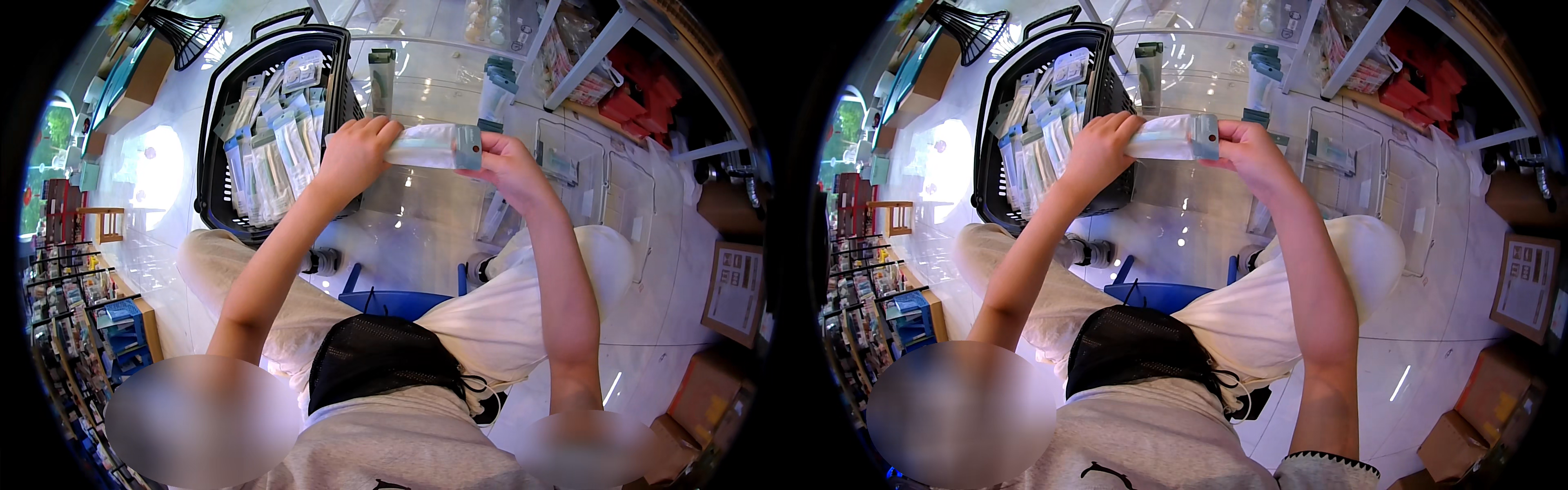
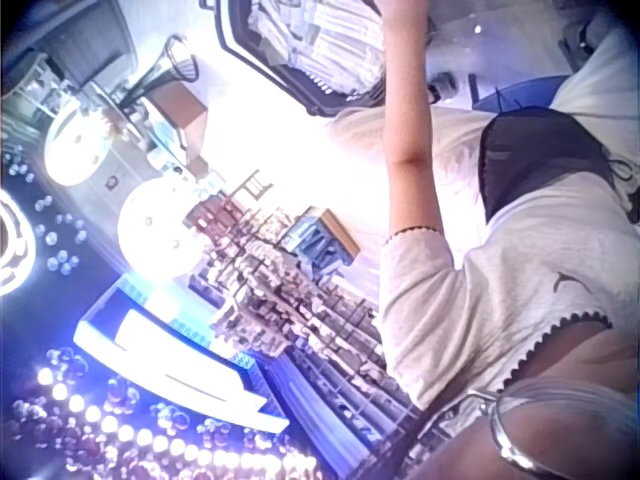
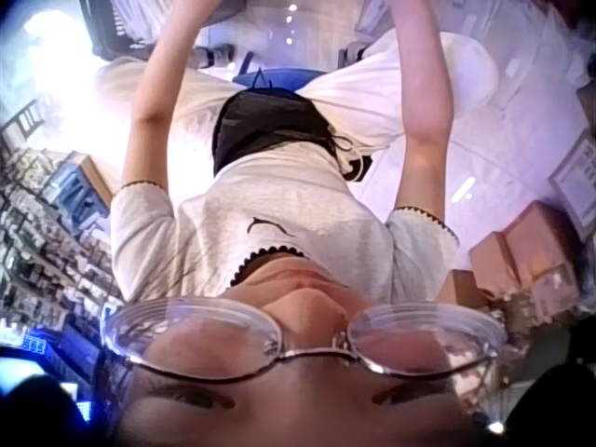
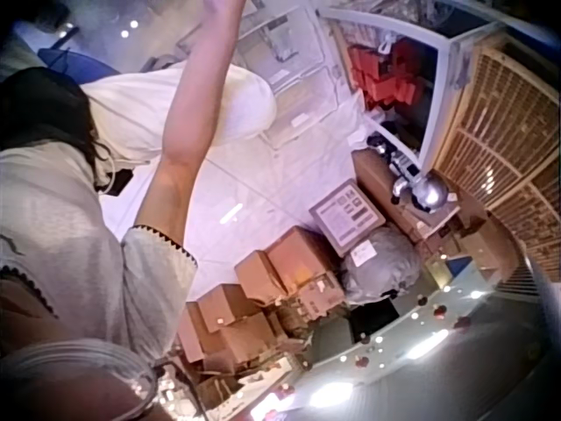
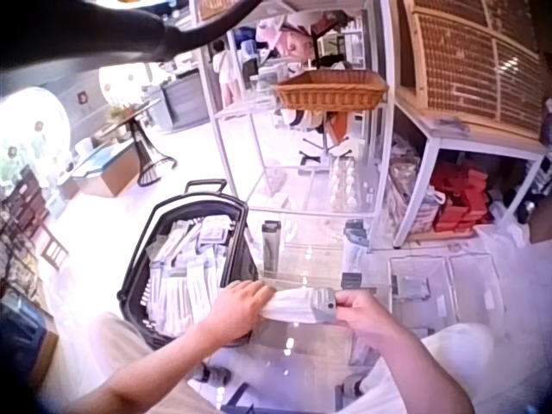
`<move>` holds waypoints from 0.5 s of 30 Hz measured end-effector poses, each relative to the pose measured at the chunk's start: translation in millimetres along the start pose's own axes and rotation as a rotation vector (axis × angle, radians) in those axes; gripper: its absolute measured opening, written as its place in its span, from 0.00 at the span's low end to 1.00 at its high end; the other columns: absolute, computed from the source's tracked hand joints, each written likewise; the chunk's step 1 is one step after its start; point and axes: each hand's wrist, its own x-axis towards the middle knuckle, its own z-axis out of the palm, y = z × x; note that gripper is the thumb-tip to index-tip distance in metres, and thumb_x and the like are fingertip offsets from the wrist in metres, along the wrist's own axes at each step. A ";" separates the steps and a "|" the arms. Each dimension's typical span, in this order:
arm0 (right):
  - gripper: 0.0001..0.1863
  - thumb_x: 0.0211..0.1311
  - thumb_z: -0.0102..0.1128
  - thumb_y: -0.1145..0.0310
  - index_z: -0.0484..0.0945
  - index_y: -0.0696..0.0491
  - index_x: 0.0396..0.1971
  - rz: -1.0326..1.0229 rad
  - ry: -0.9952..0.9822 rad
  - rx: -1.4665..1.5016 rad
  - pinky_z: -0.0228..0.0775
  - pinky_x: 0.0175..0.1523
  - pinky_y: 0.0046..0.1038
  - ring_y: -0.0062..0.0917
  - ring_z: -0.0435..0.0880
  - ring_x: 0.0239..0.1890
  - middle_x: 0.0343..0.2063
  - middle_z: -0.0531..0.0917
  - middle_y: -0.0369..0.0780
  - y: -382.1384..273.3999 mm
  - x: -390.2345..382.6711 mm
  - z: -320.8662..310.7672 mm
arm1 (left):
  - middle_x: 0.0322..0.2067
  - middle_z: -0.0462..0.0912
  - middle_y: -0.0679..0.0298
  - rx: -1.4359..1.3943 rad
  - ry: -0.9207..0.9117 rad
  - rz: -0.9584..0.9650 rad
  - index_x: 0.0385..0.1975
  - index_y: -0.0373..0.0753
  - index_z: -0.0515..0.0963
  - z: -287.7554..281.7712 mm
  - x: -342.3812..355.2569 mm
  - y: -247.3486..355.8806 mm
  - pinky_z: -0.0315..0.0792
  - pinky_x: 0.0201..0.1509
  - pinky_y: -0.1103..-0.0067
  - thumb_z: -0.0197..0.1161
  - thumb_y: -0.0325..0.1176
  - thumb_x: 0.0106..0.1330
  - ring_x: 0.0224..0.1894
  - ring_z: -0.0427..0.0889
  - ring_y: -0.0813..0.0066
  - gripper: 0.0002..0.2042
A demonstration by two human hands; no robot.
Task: The person sits cross-legged on a chair and sorts small packaged items from a black basket into clear plastic organizers. They pick up items, inspect them, and place them into specific compartments within the organizers.
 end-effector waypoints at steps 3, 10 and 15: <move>0.13 0.52 0.60 0.68 0.78 0.58 0.36 -0.036 -0.009 -0.065 0.68 0.43 0.18 0.14 0.76 0.34 0.32 0.79 0.33 3.1 1.8 0.8 | 0.30 0.74 0.62 0.007 -0.034 -0.028 0.34 0.38 0.70 2.2 -6.4 1.3 0.68 0.39 0.74 0.62 0.24 0.37 0.34 0.75 0.63 0.19; 0.13 0.49 0.63 0.66 0.80 0.59 0.32 -0.061 0.010 -0.253 0.63 0.35 0.14 0.09 0.73 0.28 0.25 0.80 0.32 -1.9 0.7 6.0 | 0.32 0.74 0.59 -0.106 -0.115 -0.094 0.35 0.37 0.69 2.6 -17.9 12.9 0.68 0.41 0.73 0.62 0.26 0.41 0.36 0.74 0.59 0.18; 0.10 0.49 0.62 0.69 0.80 0.60 0.31 -0.079 -0.011 -0.273 0.65 0.37 0.16 0.10 0.73 0.28 0.25 0.80 0.32 0.8 3.0 8.0 | 0.30 0.74 0.54 -0.330 -0.139 -0.159 0.35 0.35 0.68 1.3 -22.0 18.7 0.68 0.37 0.72 0.61 0.33 0.52 0.32 0.74 0.58 0.14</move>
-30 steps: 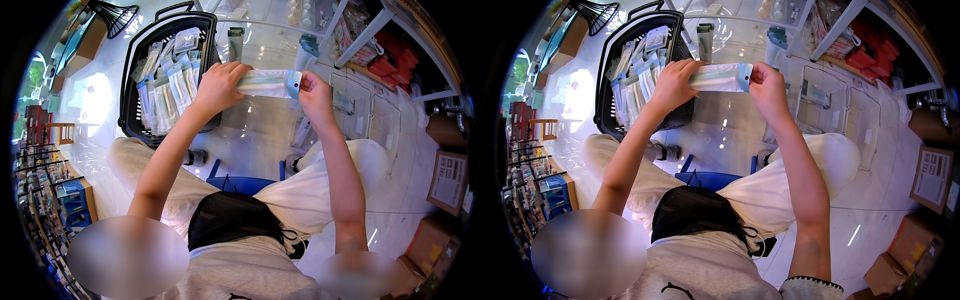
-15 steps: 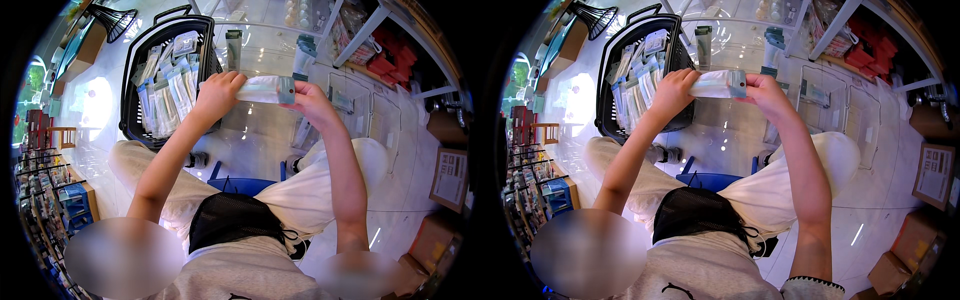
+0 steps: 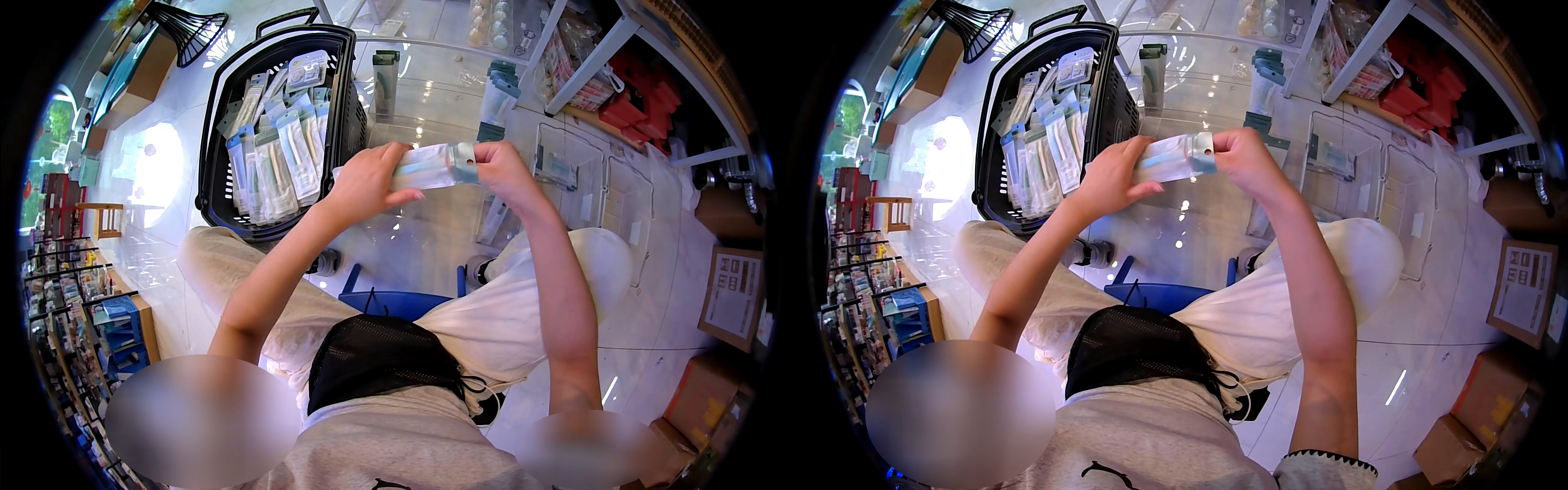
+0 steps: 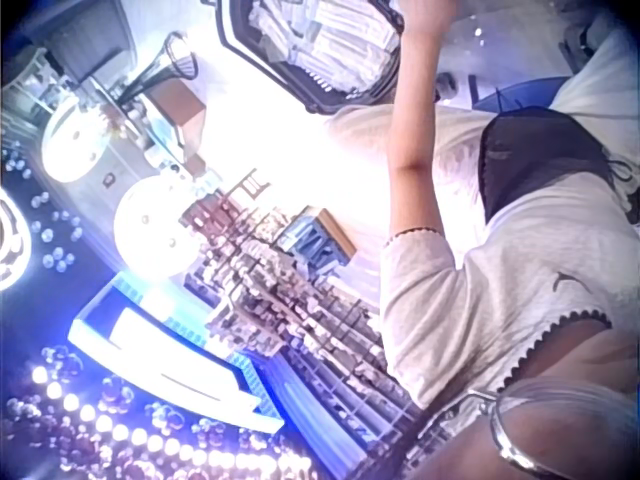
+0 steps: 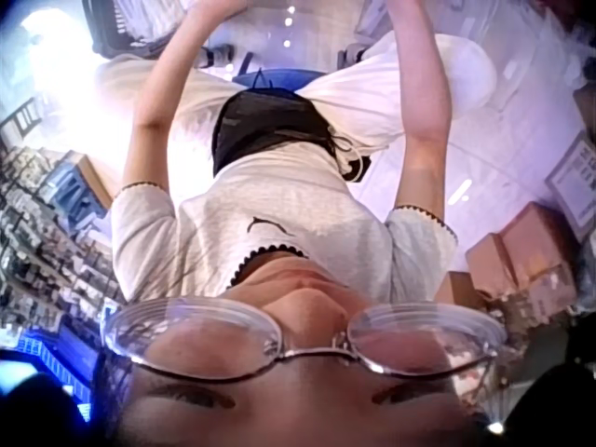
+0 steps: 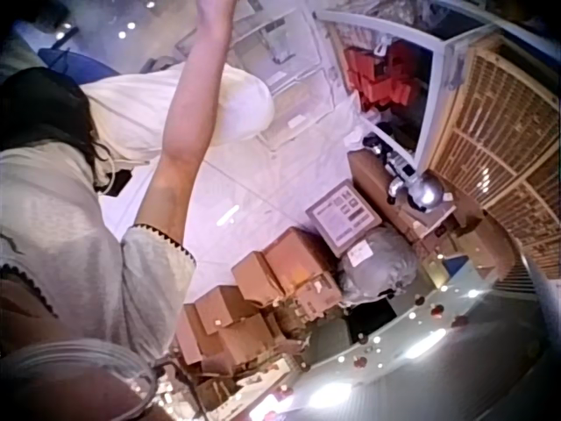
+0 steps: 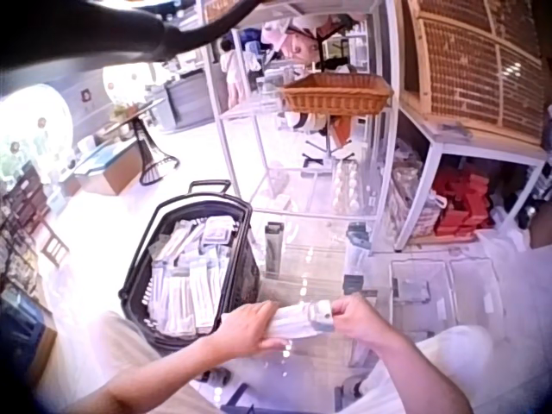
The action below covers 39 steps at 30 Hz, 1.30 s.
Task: The person sits cross-legged on a chair and sorts small packaged items from a black basket into clear plastic organizers. They pick up items, inspect them, and place them into specific compartments within the organizers.
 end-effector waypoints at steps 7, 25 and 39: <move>0.10 0.50 0.59 0.72 0.80 0.60 0.31 -0.019 -0.004 -0.128 0.66 0.36 0.16 0.10 0.72 0.29 0.25 0.81 0.33 3.0 0.9 3.6 | 0.12 0.65 0.58 -0.294 -0.060 -0.205 0.25 0.33 0.70 2.6 0.3 -0.6 0.59 0.20 0.77 0.62 0.37 0.55 0.14 0.62 0.73 0.12; 0.06 0.45 0.54 0.74 0.74 0.60 0.23 -0.311 -0.041 -0.825 0.66 0.32 0.33 0.41 0.75 0.26 0.22 0.76 0.47 12.5 -2.6 2.3 | 0.16 0.73 0.56 -0.089 0.081 -0.113 0.25 0.36 0.73 18.2 -3.7 10.4 0.64 0.22 0.72 0.64 0.39 0.50 0.18 0.71 0.59 0.12; 0.08 0.44 0.57 0.76 0.79 0.57 0.27 -0.244 0.249 -0.369 0.66 0.30 0.24 0.28 0.79 0.24 0.23 0.79 0.45 12.0 0.0 12.7 | 0.27 0.78 0.68 -0.661 -0.062 -0.352 0.40 0.30 0.74 10.3 0.7 1.2 0.66 0.36 0.87 0.54 0.27 0.61 0.31 0.69 0.87 0.10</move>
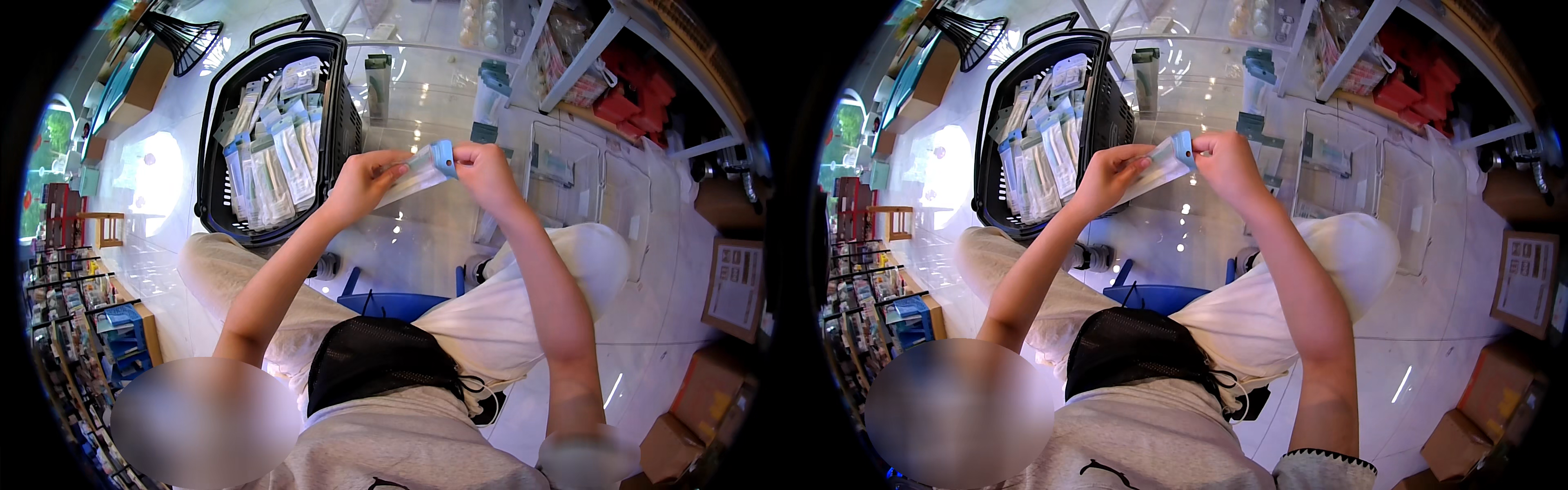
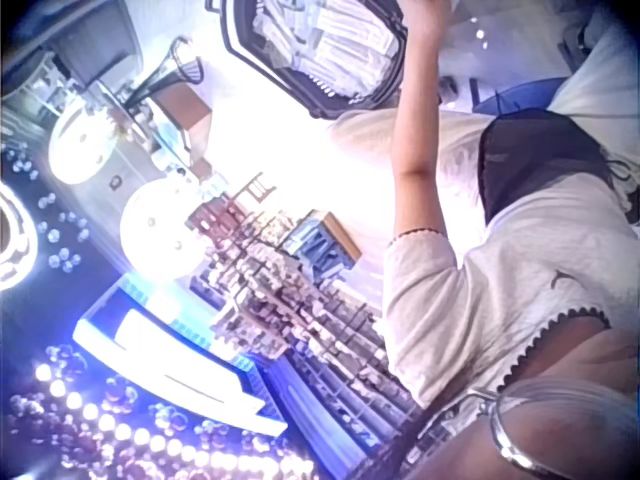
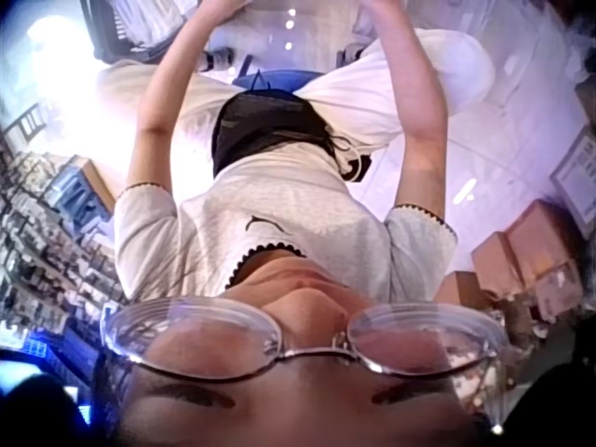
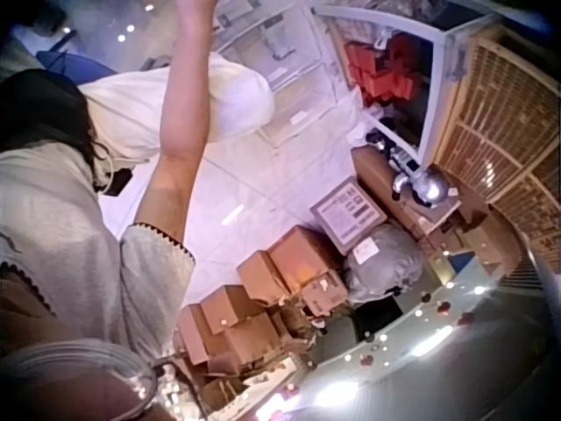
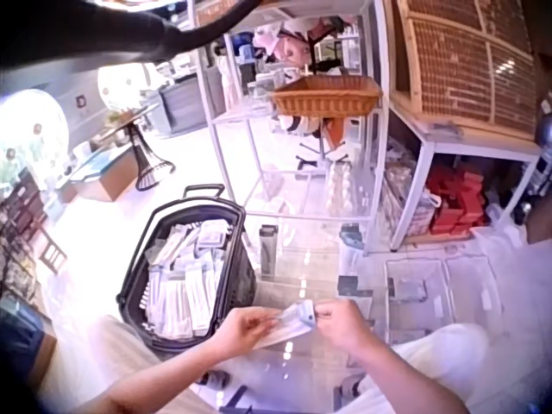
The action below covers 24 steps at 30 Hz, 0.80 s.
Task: The person sits cross-legged on a chair and sorts small packaged items from a black basket into clear plastic organizers. They pick up items, inspect them, and place them into specific compartments within the organizers.
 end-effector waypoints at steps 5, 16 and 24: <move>0.08 0.43 0.57 0.76 0.80 0.57 0.27 -0.016 0.025 -0.131 0.67 0.30 0.24 0.28 0.80 0.24 0.22 0.79 0.46 -4.4 -2.7 1.4 | 0.28 0.79 0.68 0.034 -0.046 -0.007 0.36 0.30 0.76 -2.8 4.5 3.7 0.67 0.36 0.87 0.56 0.27 0.60 0.30 0.70 0.87 0.08; 0.08 0.46 0.57 0.74 0.80 0.58 0.28 0.118 -0.133 0.079 0.66 0.28 0.20 0.16 0.75 0.20 0.18 0.81 0.40 14.8 4.2 2.8 | 0.29 0.79 0.67 0.026 -0.049 -0.057 0.36 0.29 0.75 -2.7 9.0 -3.6 0.67 0.37 0.86 0.57 0.26 0.58 0.31 0.72 0.86 0.09; 0.07 0.46 0.57 0.75 0.79 0.60 0.27 0.159 -0.272 0.178 0.64 0.27 0.20 0.14 0.72 0.21 0.18 0.79 0.36 9.8 3.2 1.6 | 0.28 0.79 0.64 -0.080 -0.093 -0.118 0.38 0.30 0.76 -3.8 5.8 -9.0 0.68 0.39 0.83 0.58 0.27 0.57 0.31 0.73 0.83 0.10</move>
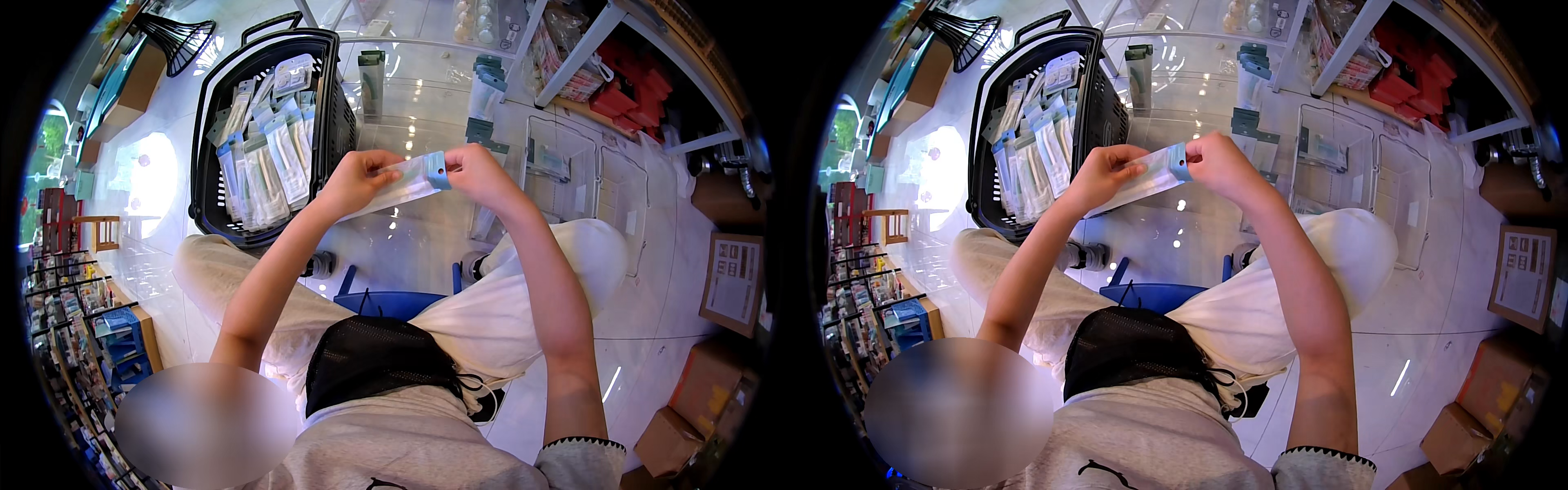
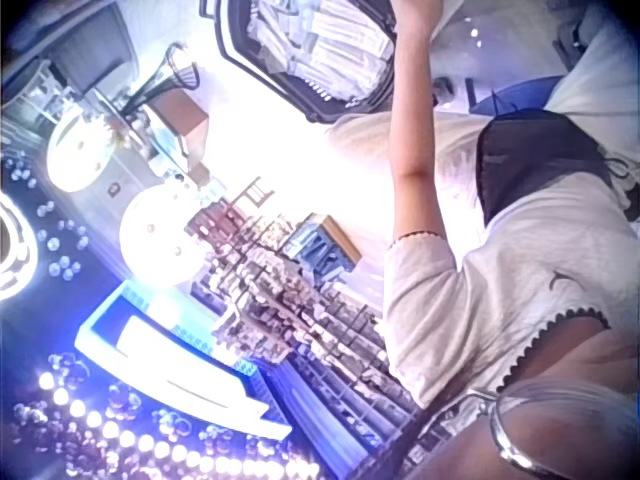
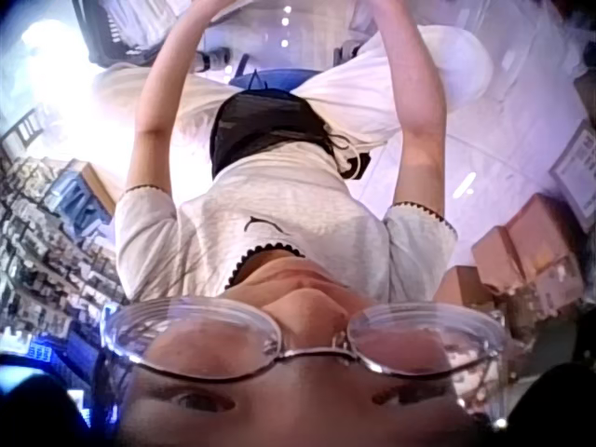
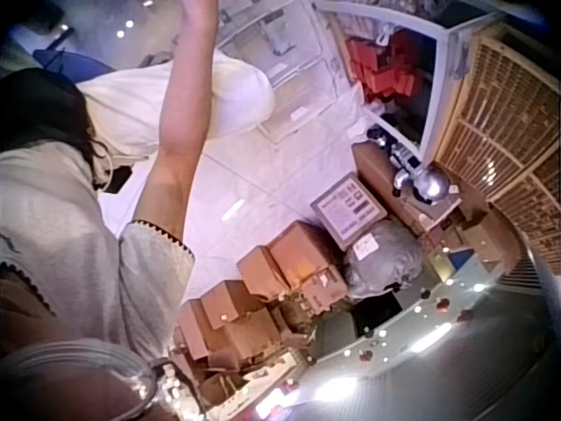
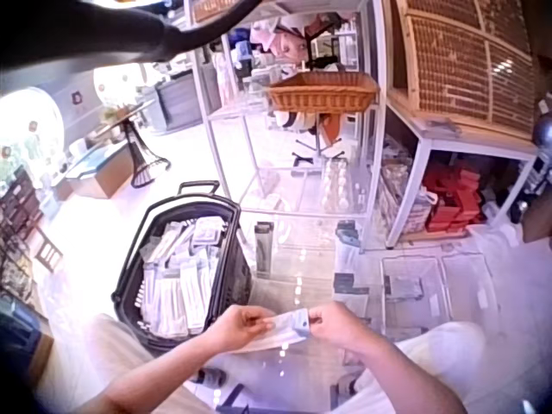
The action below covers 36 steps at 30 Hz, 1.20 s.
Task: The person sits cross-legged on a chair and sorts small packaged items from a black basket into clear plastic organizers. They pick up items, inspect them, and place them into specific compartments within the organizers.
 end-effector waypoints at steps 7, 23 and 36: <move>0.09 0.39 0.55 0.78 0.78 0.61 0.25 -0.180 -0.093 -0.248 0.65 0.29 0.25 0.27 0.74 0.20 0.17 0.76 0.45 16.8 2.3 4.3 | 0.32 0.76 0.66 -0.031 -0.219 -0.135 0.41 0.29 0.72 1.1 -12.4 -4.8 0.67 0.42 0.84 0.58 0.24 0.54 0.35 0.73 0.83 0.14; 0.07 0.41 0.52 0.76 0.77 0.58 0.22 -0.237 -0.044 -0.491 0.68 0.32 0.33 0.40 0.76 0.26 0.22 0.78 0.46 9.9 4.9 9.1 | 0.21 0.73 0.54 0.407 -0.037 0.139 0.31 0.30 0.70 7.8 -10.6 -2.5 0.66 0.29 0.78 0.58 0.26 0.55 0.23 0.71 0.70 0.08; 0.09 0.48 0.48 0.78 0.71 0.61 0.31 -0.218 -0.166 -0.715 0.65 0.41 0.33 0.39 0.74 0.36 0.34 0.74 0.46 1.5 -1.8 12.7 | 0.22 0.74 0.51 0.427 -0.039 0.164 0.32 0.30 0.71 9.7 -10.0 -0.9 0.67 0.31 0.75 0.58 0.28 0.55 0.23 0.73 0.63 0.09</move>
